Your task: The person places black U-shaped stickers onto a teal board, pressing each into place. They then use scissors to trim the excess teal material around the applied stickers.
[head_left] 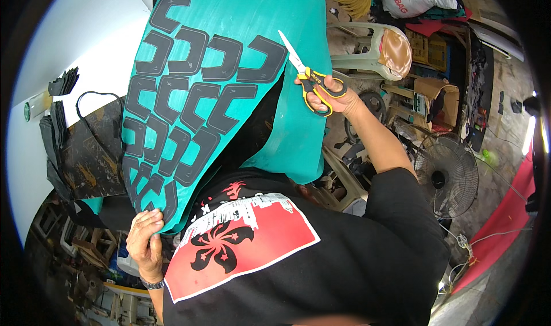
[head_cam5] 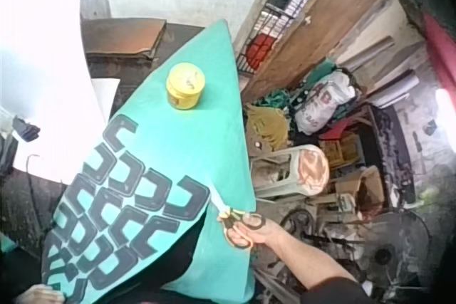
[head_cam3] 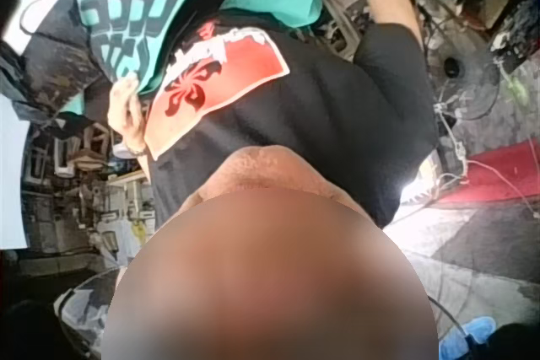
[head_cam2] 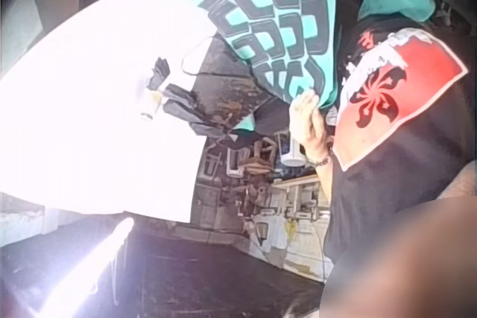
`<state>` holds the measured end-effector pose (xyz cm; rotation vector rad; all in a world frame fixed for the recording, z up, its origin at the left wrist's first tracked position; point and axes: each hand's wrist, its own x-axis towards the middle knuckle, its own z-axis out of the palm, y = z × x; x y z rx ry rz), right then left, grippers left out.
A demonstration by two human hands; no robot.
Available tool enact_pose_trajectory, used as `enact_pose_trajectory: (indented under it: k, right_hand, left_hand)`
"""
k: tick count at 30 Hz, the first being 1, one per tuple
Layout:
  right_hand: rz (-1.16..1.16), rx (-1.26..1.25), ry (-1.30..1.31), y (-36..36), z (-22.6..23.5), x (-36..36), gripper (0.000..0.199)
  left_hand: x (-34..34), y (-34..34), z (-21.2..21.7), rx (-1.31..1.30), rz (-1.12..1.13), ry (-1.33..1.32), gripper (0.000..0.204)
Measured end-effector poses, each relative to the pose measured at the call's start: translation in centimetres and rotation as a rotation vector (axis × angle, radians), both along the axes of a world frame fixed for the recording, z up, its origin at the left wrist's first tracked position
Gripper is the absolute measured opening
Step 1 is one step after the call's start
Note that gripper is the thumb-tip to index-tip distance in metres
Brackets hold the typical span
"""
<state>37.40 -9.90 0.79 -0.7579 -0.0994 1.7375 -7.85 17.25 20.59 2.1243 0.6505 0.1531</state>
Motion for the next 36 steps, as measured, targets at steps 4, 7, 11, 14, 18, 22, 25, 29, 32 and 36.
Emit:
enact_pose_trajectory:
  k: [4, 7, 11, 14, 18, 22, 25, 29, 32, 36]
  right_hand:
    - [0.126, -0.046, -0.151, 0.3, 1.7, 2.8, 0.088]
    - [0.265, -0.044, -0.199, 1.2, 2.5, 5.9, 0.080]
    - [0.321, -0.085, -0.187, 1.8, 2.8, 7.2, 0.076]
    - [0.334, -0.080, -0.164, 2.1, 3.3, 7.6, 0.065]
    - [0.390, -0.023, -0.180, 3.5, 3.5, 8.4, 0.067]
    - [0.405, -0.052, -0.208, 5.4, 3.1, 8.8, 0.066]
    - [0.420, -0.089, -0.177, 5.7, 3.6, 8.9, 0.065]
    - [0.431, -0.080, -0.193, 6.6, 4.1, 9.4, 0.064]
    - [0.530, -0.036, -0.188, 8.5, 3.8, 10.2, 0.062]
    - [0.603, -0.080, -0.274, 9.5, 4.3, 10.9, 0.057]
  left_hand:
    - [-0.3, -0.4, 0.2, -0.007, 0.016, 0.005, 0.013]
    - [-0.6, -1.0, 0.1, 0.001, 0.023, 0.015, 0.013]
    - [-1.0, -1.8, 0.0, -0.001, 0.043, 0.033, 0.013]
    - [-1.2, -2.1, 0.1, 0.005, 0.063, 0.019, 0.014]
    - [-1.4, -2.6, 0.2, 0.024, 0.063, 0.037, 0.015]
    - [-1.4, -3.1, 0.2, 0.024, 0.063, 0.020, 0.015]
    - [-1.5, -3.3, 0.3, 0.025, 0.067, 0.031, 0.015]
    - [-1.5, -3.5, 0.5, 0.018, 0.063, 0.037, 0.015]
    - [-1.4, -3.6, 0.6, 0.019, 0.058, 0.049, 0.014]
    - [-1.5, -3.9, 0.8, 0.015, 0.079, 0.050, 0.014]
